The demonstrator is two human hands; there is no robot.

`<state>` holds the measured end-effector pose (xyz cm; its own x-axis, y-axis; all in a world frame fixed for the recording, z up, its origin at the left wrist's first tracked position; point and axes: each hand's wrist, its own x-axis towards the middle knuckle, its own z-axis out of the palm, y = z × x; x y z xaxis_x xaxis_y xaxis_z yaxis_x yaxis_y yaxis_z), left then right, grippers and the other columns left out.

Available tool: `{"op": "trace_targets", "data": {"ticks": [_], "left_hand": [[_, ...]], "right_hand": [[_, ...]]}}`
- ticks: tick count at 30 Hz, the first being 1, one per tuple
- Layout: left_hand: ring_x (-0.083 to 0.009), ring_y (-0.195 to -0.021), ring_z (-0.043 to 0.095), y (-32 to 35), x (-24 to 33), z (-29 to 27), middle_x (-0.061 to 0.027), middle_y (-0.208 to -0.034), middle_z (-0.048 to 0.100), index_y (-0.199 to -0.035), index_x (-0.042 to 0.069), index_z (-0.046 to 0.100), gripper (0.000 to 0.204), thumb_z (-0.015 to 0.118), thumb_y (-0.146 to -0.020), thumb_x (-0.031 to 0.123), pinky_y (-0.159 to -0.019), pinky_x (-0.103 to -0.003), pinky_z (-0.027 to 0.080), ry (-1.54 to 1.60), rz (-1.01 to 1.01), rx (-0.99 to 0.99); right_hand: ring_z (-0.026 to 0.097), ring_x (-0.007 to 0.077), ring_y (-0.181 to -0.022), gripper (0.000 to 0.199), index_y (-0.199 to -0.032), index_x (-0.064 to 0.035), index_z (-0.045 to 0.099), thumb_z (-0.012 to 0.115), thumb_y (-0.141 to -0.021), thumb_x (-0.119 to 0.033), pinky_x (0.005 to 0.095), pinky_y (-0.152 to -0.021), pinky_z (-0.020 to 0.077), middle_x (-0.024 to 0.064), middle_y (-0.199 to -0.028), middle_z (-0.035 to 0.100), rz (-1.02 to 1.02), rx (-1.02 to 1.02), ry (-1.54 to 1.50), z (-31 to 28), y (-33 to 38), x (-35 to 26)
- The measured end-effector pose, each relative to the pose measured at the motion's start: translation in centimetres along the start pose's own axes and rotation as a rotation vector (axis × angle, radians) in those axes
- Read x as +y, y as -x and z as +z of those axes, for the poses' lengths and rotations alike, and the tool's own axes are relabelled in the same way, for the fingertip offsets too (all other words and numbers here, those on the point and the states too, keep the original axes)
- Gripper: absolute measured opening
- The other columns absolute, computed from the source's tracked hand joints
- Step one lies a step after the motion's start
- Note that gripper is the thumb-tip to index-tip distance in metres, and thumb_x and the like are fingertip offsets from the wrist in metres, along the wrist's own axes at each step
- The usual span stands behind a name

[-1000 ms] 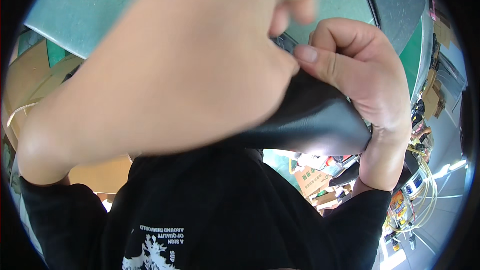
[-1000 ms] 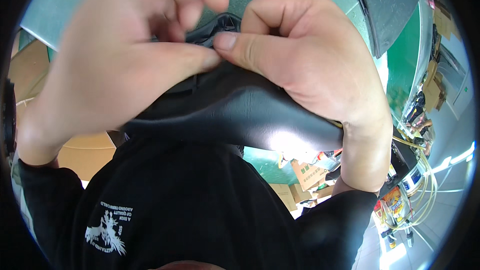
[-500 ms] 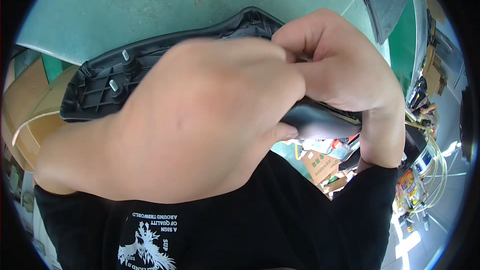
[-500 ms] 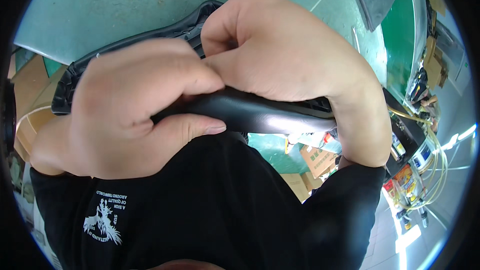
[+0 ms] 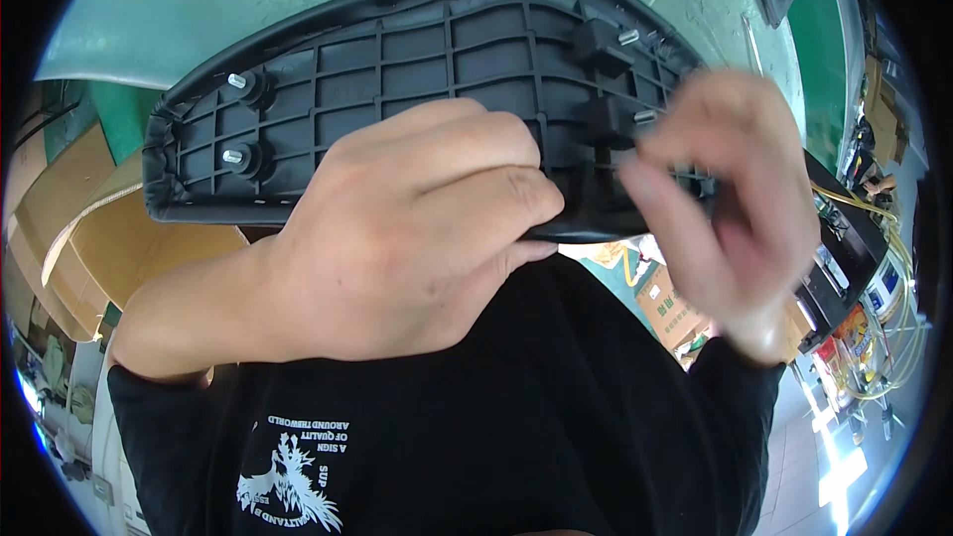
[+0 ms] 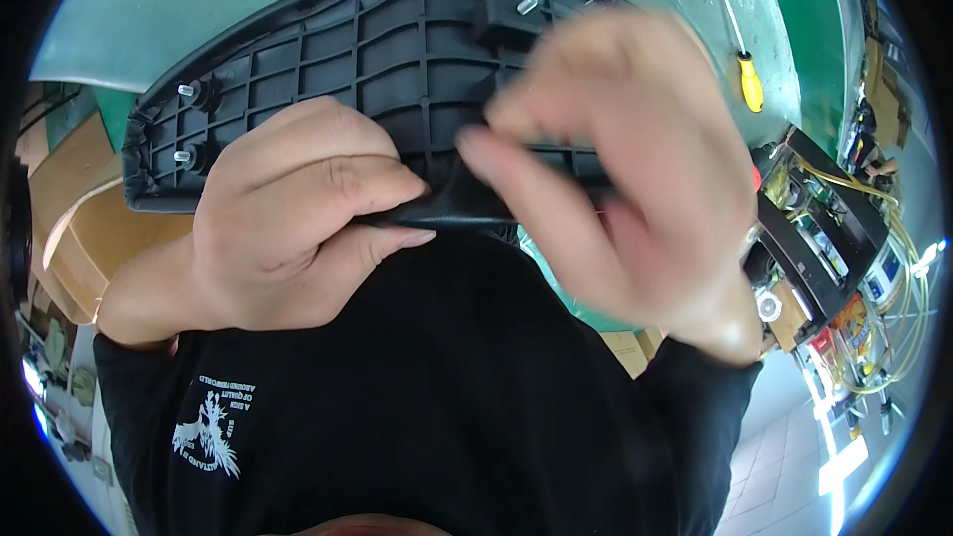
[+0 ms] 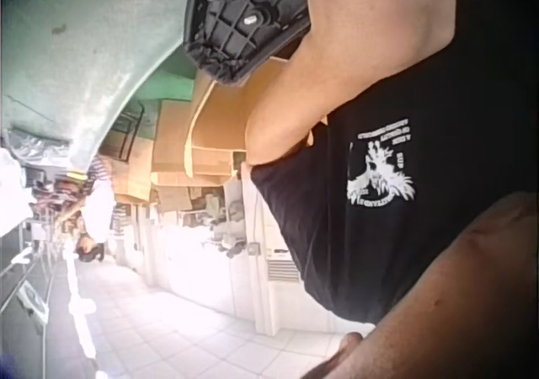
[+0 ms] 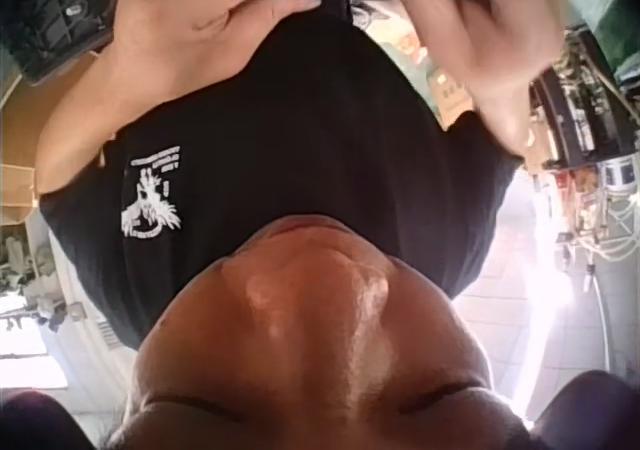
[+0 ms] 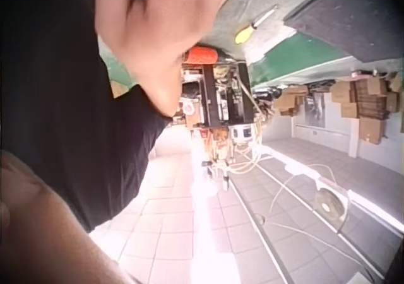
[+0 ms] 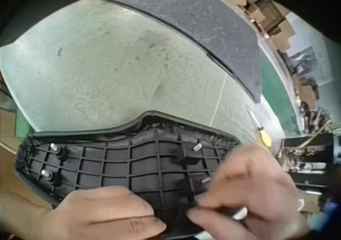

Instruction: The person attaches covers onto seat bases by stretching and tucking the edges by hand and with a screwdriver, then securing them into place using a pneumatic staple gun.

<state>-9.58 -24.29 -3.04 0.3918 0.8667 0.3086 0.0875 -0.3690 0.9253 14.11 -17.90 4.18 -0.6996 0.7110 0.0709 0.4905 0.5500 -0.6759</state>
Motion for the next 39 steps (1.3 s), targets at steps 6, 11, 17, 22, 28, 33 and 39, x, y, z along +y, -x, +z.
{"op": "trace_targets", "data": {"ticks": [6,11,17,22,28,33,39], "left_hand": [[-0.0278,-0.069,0.062,1.9,-1.7,4.3,-0.0119,-0.084,0.065,-0.094,-0.003,0.070,0.033,0.085,-0.064,-0.003,-0.060,-0.036,0.049,-0.122,0.164,0.069],[-0.0275,-0.071,0.060,0.3,-4.7,8.3,-0.0096,-0.085,0.062,-0.095,-0.004,0.072,0.032,0.083,-0.065,-0.007,-0.062,-0.036,0.050,-0.414,0.297,0.250],[-0.0245,-0.076,0.061,-0.2,-9.1,10.8,-0.0066,-0.087,0.061,-0.099,0.000,0.075,0.024,0.081,-0.076,0.001,-0.067,-0.034,0.052,-0.873,0.417,0.216],[-0.0238,-0.084,0.062,-0.3,-9.2,11.0,-0.0060,-0.092,0.062,-0.107,0.002,0.075,0.025,0.078,-0.083,0.009,-0.072,-0.034,0.053,-0.954,0.394,0.152],[-0.0219,-0.091,0.061,-0.5,-9.1,10.6,-0.0054,-0.100,0.064,-0.111,0.000,0.073,0.029,0.071,-0.087,0.016,-0.075,-0.035,0.051,-1.039,0.351,0.154],[-0.0217,-0.093,0.061,-0.4,-9.6,10.7,-0.0055,-0.102,0.065,-0.111,0.001,0.074,0.029,0.070,-0.087,0.015,-0.075,-0.034,0.051,-1.051,0.341,0.183],[-0.0210,-0.093,0.061,-0.4,-9.6,10.6,-0.0051,-0.103,0.064,-0.112,0.000,0.074,0.031,0.069,-0.085,0.015,-0.075,-0.034,0.051,-1.044,0.326,0.182]], "right_hand": [[0.063,0.0301,-0.086,0.036,-0.102,0.0014,0.073,0.077,-0.067,-0.008,0.0410,-0.073,0.0520,0.0100,-0.097,0.064,-0.161,0.081,0.430,3.1,7.6,-0.1],[0.066,0.0261,-0.090,0.028,-0.100,-0.0068,0.072,0.073,-0.072,-0.008,0.0397,-0.076,0.0513,0.0070,-0.099,0.065,-0.152,0.233,0.561,4.4,7.9,5.5],[0.066,0.0311,-0.091,0.020,-0.102,-0.0059,0.074,0.080,-0.084,-0.011,0.0417,-0.079,0.0551,0.0099,-0.103,0.066,0.143,0.398,0.606,4.0,12.5,7.4],[0.067,0.0332,-0.092,0.043,-0.120,-0.0010,0.069,0.084,-0.089,-0.027,0.0419,-0.079,0.0561,0.0160,-0.109,0.065,0.674,0.430,0.557,4.5,19.2,6.6],[0.066,0.0450,-0.107,0.089,-0.150,0.0049,0.042,0.088,-0.084,-0.034,0.0484,-0.089,0.0548,0.0289,-0.122,0.063,0.903,0.275,0.528,7.1,23.4,6.5],[0.069,0.0368,-0.090,0.056,-0.139,0.0050,0.053,0.070,-0.087,-0.007,0.0430,-0.084,0.0539,0.0231,-0.099,0.069,1.017,0.346,0.282,5.4,22.7,6.8],[0.052,0.0068,-0.057,0.020,-0.087,0.0037,0.068,0.075,-0.091,-0.015,0.0295,-0.052,0.0416,-0.0011,-0.065,0.061,1.102,0.320,-0.377,0.4,15.7,3.3]]}}
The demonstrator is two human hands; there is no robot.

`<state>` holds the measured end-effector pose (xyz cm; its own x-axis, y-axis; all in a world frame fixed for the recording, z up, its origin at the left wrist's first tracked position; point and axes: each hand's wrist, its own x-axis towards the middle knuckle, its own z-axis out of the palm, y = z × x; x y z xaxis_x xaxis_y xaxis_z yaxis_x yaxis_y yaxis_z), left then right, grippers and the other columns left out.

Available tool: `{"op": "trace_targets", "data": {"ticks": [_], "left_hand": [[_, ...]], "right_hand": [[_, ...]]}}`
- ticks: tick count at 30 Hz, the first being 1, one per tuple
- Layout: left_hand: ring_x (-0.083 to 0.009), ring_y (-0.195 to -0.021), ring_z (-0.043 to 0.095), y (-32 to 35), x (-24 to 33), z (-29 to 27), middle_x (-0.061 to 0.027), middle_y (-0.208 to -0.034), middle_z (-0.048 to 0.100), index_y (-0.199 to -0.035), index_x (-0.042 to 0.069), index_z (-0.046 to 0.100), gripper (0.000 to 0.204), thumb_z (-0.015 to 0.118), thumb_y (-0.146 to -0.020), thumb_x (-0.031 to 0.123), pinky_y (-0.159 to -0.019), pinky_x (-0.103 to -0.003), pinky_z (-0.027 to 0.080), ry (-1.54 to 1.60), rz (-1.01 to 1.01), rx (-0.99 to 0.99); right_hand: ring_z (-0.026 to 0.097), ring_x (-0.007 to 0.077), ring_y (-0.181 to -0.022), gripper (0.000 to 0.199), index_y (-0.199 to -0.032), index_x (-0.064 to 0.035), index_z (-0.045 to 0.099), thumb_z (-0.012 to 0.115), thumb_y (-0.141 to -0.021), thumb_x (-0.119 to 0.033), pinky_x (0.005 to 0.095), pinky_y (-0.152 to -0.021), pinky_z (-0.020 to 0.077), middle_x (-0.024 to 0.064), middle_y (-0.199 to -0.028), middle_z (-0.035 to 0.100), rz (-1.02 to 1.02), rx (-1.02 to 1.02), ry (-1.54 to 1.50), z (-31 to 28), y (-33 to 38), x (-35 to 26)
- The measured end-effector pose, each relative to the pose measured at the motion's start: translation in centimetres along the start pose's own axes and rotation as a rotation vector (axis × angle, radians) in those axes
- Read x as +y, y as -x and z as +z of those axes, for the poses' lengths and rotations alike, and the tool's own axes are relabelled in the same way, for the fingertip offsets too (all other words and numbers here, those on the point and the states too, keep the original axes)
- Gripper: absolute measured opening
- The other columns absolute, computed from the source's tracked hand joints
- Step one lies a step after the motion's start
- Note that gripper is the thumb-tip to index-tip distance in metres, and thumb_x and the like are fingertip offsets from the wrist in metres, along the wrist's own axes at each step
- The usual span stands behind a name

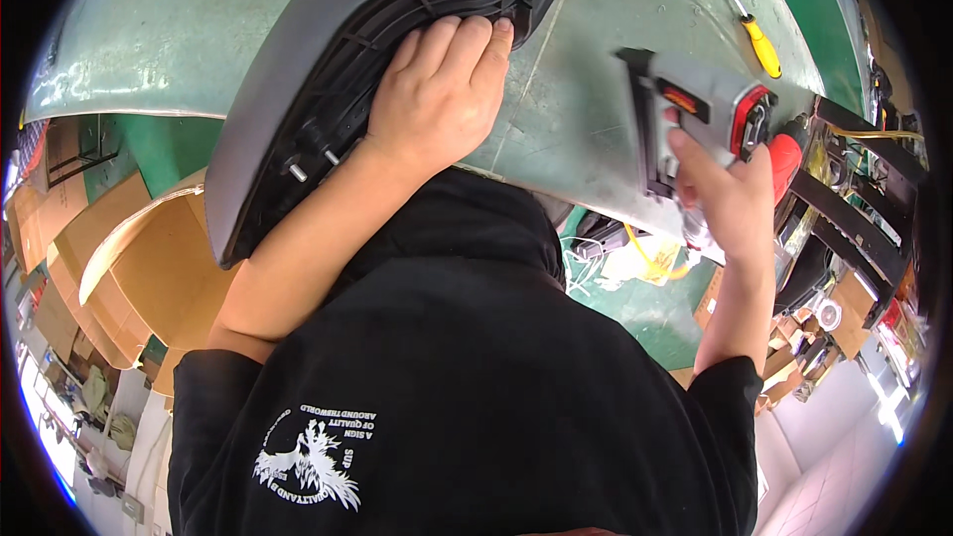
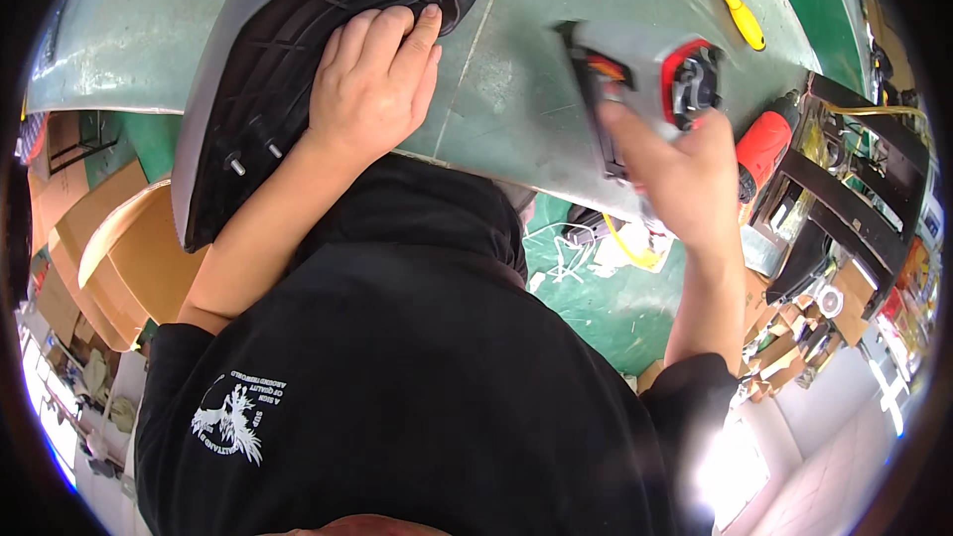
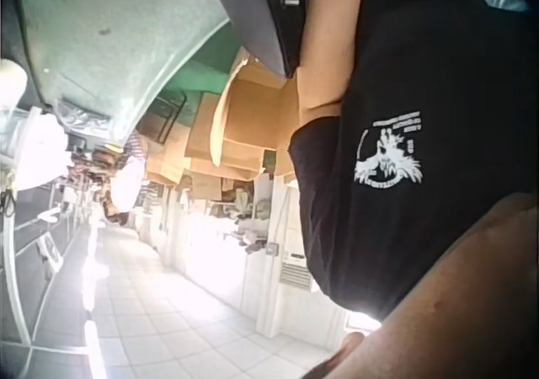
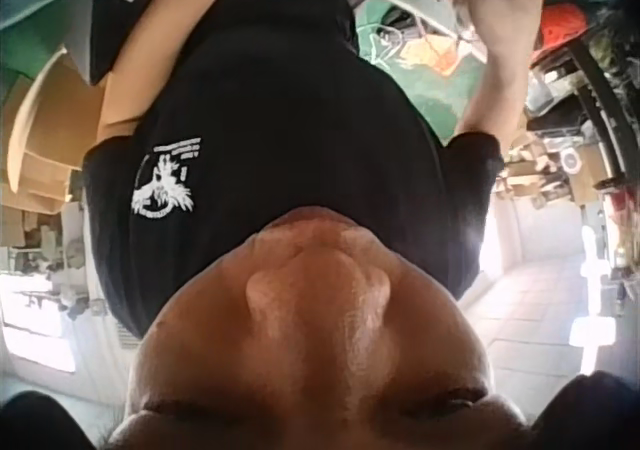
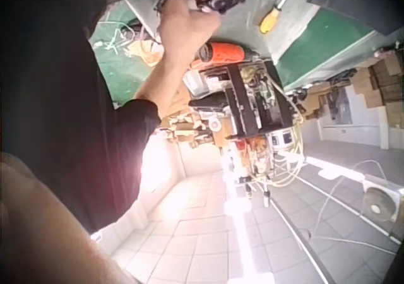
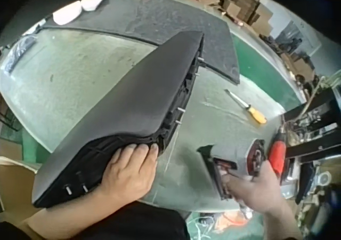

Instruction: The person attaches covers onto seat bases by stretching and tucking the edges by hand and with a screwdriver, then securing them into place using a pneumatic staple gun.

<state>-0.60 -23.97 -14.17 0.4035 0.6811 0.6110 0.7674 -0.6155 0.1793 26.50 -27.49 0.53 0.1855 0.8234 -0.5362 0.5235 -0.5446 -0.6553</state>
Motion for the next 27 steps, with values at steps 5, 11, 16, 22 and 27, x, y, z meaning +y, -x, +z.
{"op": "trace_targets", "data": {"ticks": [5,11,16,22,27], "left_hand": [[-0.0258,-0.097,0.062,0.3,0.2,-0.5,-0.0082,-0.110,0.063,-0.120,0.002,0.073,0.036,0.074,-0.087,0.018,-0.082,-0.038,0.052,0.038,-0.058,-0.093],[-0.0252,-0.095,0.063,0.3,0.2,-0.1,-0.0087,-0.109,0.065,-0.119,0.000,0.073,0.036,0.073,-0.087,0.017,-0.080,-0.037,0.052,0.054,-0.057,-0.058],[-0.0243,-0.096,0.063,0.4,0.1,-0.3,-0.0071,-0.109,0.066,-0.117,0.000,0.074,0.034,0.074,-0.087,0.015,-0.081,-0.036,0.051,0.057,-0.071,-0.039],[-0.0240,-0.096,0.064,0.5,0.0,0.2,-0.0059,-0.107,0.067,-0.111,0.001,0.074,0.028,0.075,-0.087,0.015,-0.083,-0.037,0.052,0.068,-0.059,0.004],[-0.0262,-0.096,0.064,0.0,0.0,0.0,-0.0072,-0.107,0.067,-0.110,0.002,0.074,0.026,0.074,-0.087,0.015,-0.083,-0.039,0.052,0.066,-0.038,-0.041]], "right_hand": [[0.050,0.0091,-0.056,0.020,-0.077,0.0042,0.065,0.072,-0.085,-0.013,0.0365,-0.053,0.0433,0.0046,-0.058,0.057,-0.144,-0.135,0.175,3.8,-1.7,-4.4],[0.051,0.0099,-0.061,0.012,-0.080,0.0027,0.065,0.068,-0.083,-0.009,0.0369,-0.059,0.0474,0.0057,-0.060,0.057,-0.141,-0.150,0.285,4.2,-2.1,-5.5],[0.054,0.0161,-0.060,0.012,-0.090,0.0021,0.068,0.067,-0.083,-0.007,0.0387,-0.063,0.0513,0.0117,-0.066,0.063,-0.262,-0.132,0.282,5.1,-2.4,-5.7],[0.067,0.0367,-0.065,0.016,-0.094,0.0023,0.069,0.068,-0.083,-0.009,0.0436,-0.067,0.0549,0.0213,-0.071,0.068,-0.281,-0.161,0.413,5.3,-3.1,-7.1],[0.068,0.0495,-0.078,0.024,-0.090,0.0086,0.068,0.067,-0.080,-0.014,0.0469,-0.071,0.0557,0.0300,-0.075,0.067,-0.346,-0.154,0.587,4.8,-3.9,-7.8]]}}
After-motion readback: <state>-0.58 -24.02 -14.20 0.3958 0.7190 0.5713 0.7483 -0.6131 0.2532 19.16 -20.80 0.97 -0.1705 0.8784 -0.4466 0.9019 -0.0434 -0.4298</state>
